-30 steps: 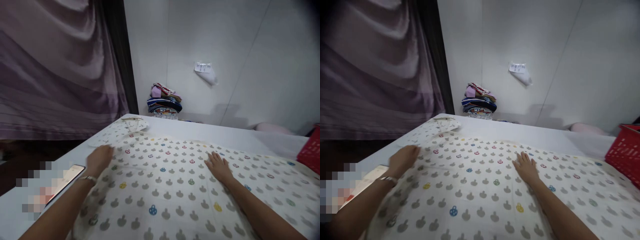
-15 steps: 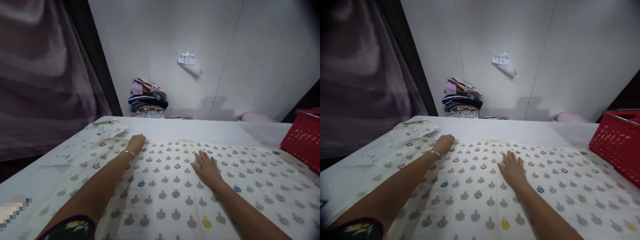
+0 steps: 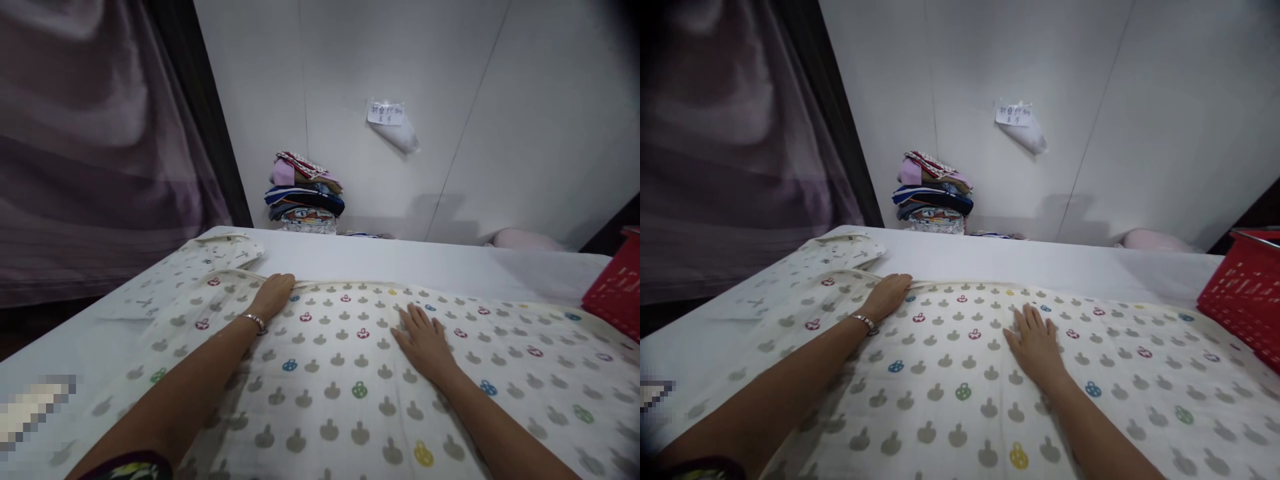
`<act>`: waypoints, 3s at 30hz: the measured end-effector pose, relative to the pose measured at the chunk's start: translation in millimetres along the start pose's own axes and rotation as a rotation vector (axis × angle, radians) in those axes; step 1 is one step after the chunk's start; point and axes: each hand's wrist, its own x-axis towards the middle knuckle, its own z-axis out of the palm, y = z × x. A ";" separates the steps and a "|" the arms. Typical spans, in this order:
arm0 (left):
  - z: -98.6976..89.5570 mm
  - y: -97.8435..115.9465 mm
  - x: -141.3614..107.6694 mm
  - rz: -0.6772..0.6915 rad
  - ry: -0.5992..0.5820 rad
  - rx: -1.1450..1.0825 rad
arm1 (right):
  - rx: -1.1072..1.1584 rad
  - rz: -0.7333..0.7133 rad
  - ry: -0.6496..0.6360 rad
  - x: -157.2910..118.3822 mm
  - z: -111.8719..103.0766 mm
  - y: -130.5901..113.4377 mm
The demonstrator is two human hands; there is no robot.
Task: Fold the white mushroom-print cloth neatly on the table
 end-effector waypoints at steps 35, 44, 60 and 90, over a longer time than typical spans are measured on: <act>-36.4 -18.5 9.7 -0.052 -0.290 -0.286 | 0.366 -0.235 -0.054 86.5 -49.7 42.7; -14.0 -10.5 47.7 -0.163 -0.329 -0.025 | 0.129 -0.095 -0.091 119.5 -39.0 26.8; -12.9 -22.4 57.7 -0.236 -0.248 -0.069 | 0.087 -0.075 -0.172 146.0 -38.1 35.2; 37.0 25.2 52.5 -0.116 -0.116 -0.095 | 0.007 0.003 0.037 123.6 -37.8 33.9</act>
